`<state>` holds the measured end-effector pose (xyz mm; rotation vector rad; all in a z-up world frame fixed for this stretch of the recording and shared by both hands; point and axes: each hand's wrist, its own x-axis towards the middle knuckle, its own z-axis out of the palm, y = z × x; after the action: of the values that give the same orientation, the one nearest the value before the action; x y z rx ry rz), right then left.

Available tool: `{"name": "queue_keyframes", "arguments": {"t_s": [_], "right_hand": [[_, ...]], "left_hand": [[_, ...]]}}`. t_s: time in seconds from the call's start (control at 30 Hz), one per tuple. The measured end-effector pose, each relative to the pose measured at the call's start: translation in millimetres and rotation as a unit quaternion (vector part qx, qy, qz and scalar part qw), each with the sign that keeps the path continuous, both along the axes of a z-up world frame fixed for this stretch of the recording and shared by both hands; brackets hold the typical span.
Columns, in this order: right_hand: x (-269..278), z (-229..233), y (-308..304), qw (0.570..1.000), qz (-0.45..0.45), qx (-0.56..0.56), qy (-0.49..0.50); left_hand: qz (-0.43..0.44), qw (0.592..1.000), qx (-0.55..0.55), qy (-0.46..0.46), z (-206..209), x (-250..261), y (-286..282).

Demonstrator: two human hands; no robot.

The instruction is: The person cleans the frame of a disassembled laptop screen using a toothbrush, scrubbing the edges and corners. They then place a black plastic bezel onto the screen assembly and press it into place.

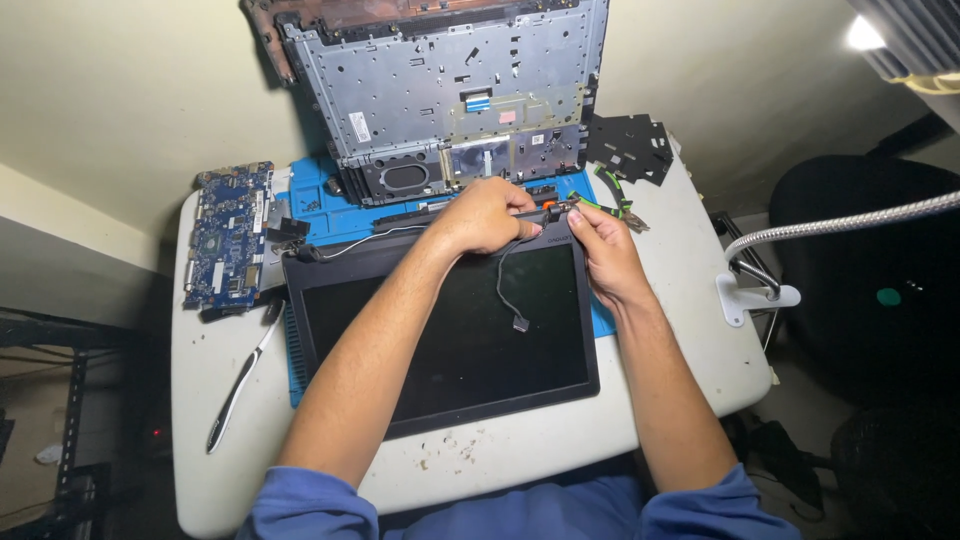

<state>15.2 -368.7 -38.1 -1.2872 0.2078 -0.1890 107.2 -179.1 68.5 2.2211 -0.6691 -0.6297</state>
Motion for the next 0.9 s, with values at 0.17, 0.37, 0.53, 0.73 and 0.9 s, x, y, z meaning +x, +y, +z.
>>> {"name": "queue_keyframes", "arguments": {"t_s": [0.17,0.37,0.53,0.73,0.9], "right_hand": [[-17,29,9,0.999,0.024,0.017,0.025],[-22,34,11,0.997,0.045,-0.019,0.066],[-23,33,17,0.997,0.017,-0.035,0.061],[-48,33,7,0.991,0.07,-0.046,0.103],[-57,61,32,0.99,0.041,-0.092,0.098]], "left_hand": [[-0.009,1.0,-0.002,0.001,-10,3,-2],[-0.016,1.0,-0.011,0.005,-27,11,-3],[-0.012,1.0,-0.015,0.008,-25,10,0],[-0.017,1.0,-0.004,0.006,-13,5,3],[-0.007,1.0,0.017,-0.007,-9,2,2]]}}
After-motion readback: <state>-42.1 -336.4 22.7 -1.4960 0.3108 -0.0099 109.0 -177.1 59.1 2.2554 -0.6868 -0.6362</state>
